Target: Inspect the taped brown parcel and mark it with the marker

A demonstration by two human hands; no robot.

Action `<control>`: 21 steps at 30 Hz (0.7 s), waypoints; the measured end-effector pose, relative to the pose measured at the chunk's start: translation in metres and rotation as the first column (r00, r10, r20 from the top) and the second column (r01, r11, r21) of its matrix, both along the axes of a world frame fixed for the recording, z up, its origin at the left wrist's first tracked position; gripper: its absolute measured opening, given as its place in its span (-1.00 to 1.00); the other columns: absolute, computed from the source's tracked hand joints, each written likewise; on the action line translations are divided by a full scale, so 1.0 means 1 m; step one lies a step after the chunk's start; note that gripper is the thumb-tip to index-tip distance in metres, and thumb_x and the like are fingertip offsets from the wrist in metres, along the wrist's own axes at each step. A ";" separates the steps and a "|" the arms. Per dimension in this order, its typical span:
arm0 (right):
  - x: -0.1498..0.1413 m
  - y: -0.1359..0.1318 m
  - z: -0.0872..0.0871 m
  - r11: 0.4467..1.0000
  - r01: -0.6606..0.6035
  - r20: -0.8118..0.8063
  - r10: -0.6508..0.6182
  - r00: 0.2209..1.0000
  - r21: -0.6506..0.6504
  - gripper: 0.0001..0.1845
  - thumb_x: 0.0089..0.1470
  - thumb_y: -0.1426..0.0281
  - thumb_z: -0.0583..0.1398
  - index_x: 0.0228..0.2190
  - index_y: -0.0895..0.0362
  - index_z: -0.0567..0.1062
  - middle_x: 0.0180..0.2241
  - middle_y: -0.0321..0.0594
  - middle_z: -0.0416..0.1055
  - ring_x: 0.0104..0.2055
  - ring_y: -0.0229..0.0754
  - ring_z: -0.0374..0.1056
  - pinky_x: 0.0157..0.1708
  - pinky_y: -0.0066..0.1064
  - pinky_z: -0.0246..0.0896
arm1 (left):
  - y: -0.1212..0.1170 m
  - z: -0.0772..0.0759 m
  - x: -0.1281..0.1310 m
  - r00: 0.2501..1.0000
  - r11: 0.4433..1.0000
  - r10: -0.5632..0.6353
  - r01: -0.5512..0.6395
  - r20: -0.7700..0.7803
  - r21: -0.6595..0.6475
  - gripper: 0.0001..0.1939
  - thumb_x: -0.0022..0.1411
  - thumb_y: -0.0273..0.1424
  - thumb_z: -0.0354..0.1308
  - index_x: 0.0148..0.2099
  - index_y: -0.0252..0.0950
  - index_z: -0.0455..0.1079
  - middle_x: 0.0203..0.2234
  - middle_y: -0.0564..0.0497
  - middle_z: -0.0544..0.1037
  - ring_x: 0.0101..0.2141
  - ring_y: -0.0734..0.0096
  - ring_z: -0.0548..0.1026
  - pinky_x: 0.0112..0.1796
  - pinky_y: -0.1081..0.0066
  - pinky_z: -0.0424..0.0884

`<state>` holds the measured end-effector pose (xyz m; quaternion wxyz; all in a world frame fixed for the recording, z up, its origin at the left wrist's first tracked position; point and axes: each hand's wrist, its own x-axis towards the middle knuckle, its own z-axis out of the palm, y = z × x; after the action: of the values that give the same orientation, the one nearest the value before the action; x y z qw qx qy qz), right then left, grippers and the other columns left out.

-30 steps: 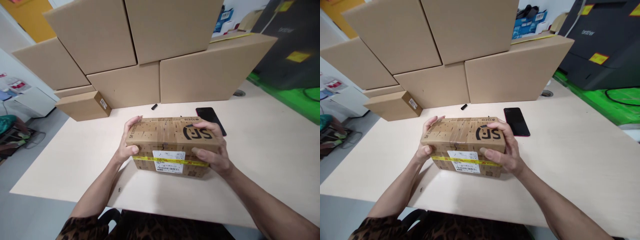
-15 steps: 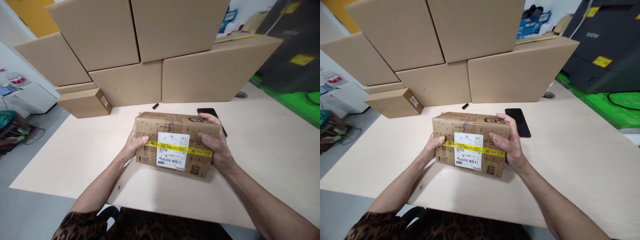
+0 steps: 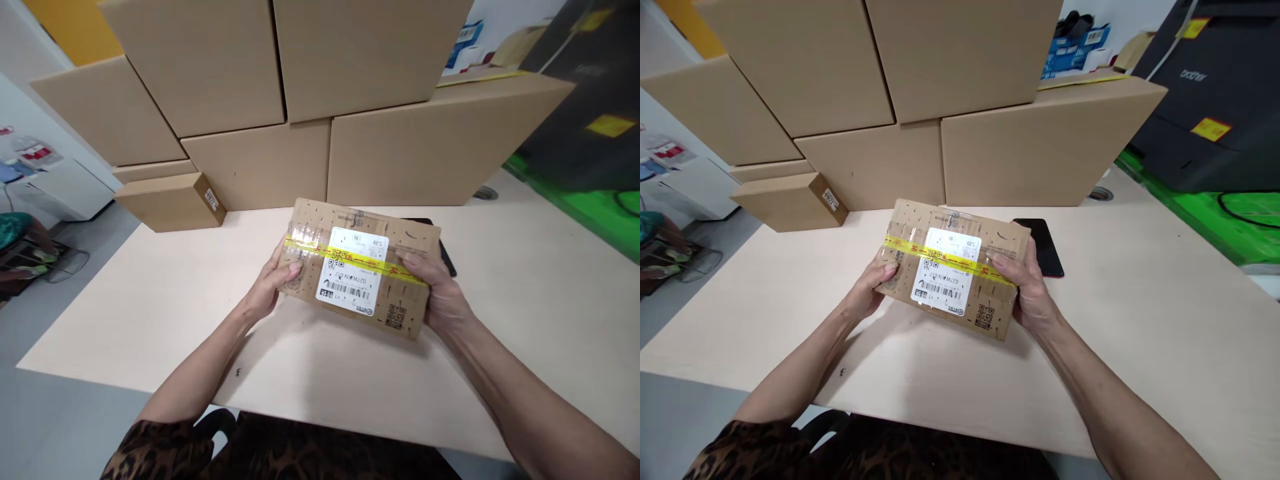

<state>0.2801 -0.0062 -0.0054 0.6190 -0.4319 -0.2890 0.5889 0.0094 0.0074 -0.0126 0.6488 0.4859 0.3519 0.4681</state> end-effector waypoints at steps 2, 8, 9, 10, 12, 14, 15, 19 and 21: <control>0.001 0.000 0.006 0.999 0.021 -0.005 -0.021 1.000 -0.046 -0.24 -0.25 0.14 0.50 0.03 -0.11 0.48 0.11 -0.13 0.61 0.23 0.36 0.50 0.19 0.30 0.48 | -0.002 -0.005 -0.003 0.998 0.998 0.006 -0.003 -0.054 0.057 -0.08 0.19 0.09 0.47 0.49 -0.03 0.30 0.46 -0.14 0.40 0.53 -0.28 0.16 0.47 -0.20 0.17; 0.005 0.005 0.010 0.971 -0.157 -0.005 0.159 0.987 -0.181 -0.39 -0.08 -0.07 0.39 -0.04 -0.04 0.59 -0.10 -0.04 0.73 0.07 0.41 0.63 0.04 0.31 0.59 | -0.011 -0.009 -0.001 0.972 0.900 0.186 -0.111 -0.141 0.421 0.11 -0.03 0.03 0.63 0.50 -0.01 0.29 0.62 -0.06 -0.02 0.61 -0.28 -0.32 0.54 -0.19 -0.16; 0.004 0.005 0.009 0.968 -0.175 0.005 0.179 0.984 -0.177 -0.39 -0.05 -0.12 0.37 -0.05 -0.06 0.59 -0.11 -0.04 0.73 0.08 0.40 0.63 0.04 0.29 0.60 | -0.011 -0.008 -0.001 0.974 0.896 0.188 -0.119 -0.123 0.427 0.09 -0.01 0.04 0.62 0.50 0.01 0.29 0.62 -0.05 -0.01 0.61 -0.30 -0.27 0.53 -0.19 -0.07; 0.004 0.004 0.007 0.969 -0.188 0.017 0.193 0.981 -0.158 -0.39 -0.02 -0.18 0.35 -0.07 -0.07 0.59 -0.09 -0.05 0.72 0.11 0.39 0.62 0.05 0.28 0.59 | -0.009 -0.008 -0.001 0.978 0.902 0.180 -0.121 -0.104 0.414 0.06 0.03 0.07 0.59 0.50 0.02 0.29 0.60 -0.06 0.05 0.60 -0.30 -0.18 0.51 -0.19 0.04; 0.003 0.003 0.002 0.981 -0.173 0.050 0.178 0.983 -0.081 -0.36 0.00 -0.29 0.31 -0.10 -0.10 0.59 0.00 -0.08 0.69 0.23 0.36 0.54 0.13 0.25 0.55 | -0.005 -0.008 0.000 0.984 0.926 0.167 -0.138 -0.054 0.352 0.00 0.08 0.15 0.53 0.48 0.02 0.31 0.53 -0.09 0.23 0.55 -0.29 0.06 0.44 -0.16 0.24; 0.003 0.003 -0.003 0.996 -0.087 0.106 0.083 0.991 0.031 -0.33 -0.04 -0.31 0.35 -0.08 -0.13 0.56 0.15 -0.15 0.62 0.38 0.31 0.40 0.29 0.21 0.43 | 0.001 -0.008 0.000 0.983 0.953 0.182 -0.182 0.023 0.243 -0.01 0.08 0.24 0.48 0.45 0.00 0.34 0.43 -0.13 0.38 0.47 -0.27 0.26 0.38 -0.14 0.36; 0.004 0.003 -0.005 0.995 -0.048 0.139 0.036 0.990 0.088 -0.29 -0.07 -0.29 0.39 -0.03 -0.14 0.54 0.23 -0.18 0.55 0.46 0.27 0.31 0.39 0.18 0.32 | 0.004 -0.008 0.000 0.979 0.964 0.194 -0.202 0.064 0.173 -0.01 0.07 0.27 0.46 0.43 -0.01 0.36 0.39 -0.14 0.44 0.44 -0.25 0.32 0.35 -0.13 0.40; 0.006 0.007 -0.016 0.976 -0.059 0.217 0.012 0.976 0.212 -0.06 -0.13 -0.22 0.48 0.17 -0.10 0.44 0.35 -0.10 0.42 0.54 0.24 0.16 0.55 0.14 -0.01 | 0.012 -0.003 -0.003 0.966 0.975 0.221 -0.222 0.137 -0.013 -0.15 0.12 0.27 0.43 0.30 -0.06 0.45 0.30 -0.14 0.56 0.36 -0.16 0.46 0.29 -0.08 0.48; 0.007 0.009 -0.018 0.963 -0.104 0.248 0.041 0.968 0.247 -0.06 -0.07 -0.24 0.44 0.21 -0.07 0.41 0.35 -0.05 0.41 0.52 0.25 0.18 0.55 0.15 -0.01 | 0.012 0.001 -0.005 0.964 0.974 0.227 -0.226 0.138 -0.024 -0.24 0.14 0.23 0.45 0.21 -0.08 0.49 0.27 -0.10 0.59 0.33 -0.11 0.50 0.29 -0.06 0.48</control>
<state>0.2870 0.0029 -0.0236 0.6083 -0.4050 -0.4517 0.5118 0.0041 0.0199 -0.0121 0.6160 0.4057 0.3606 0.5708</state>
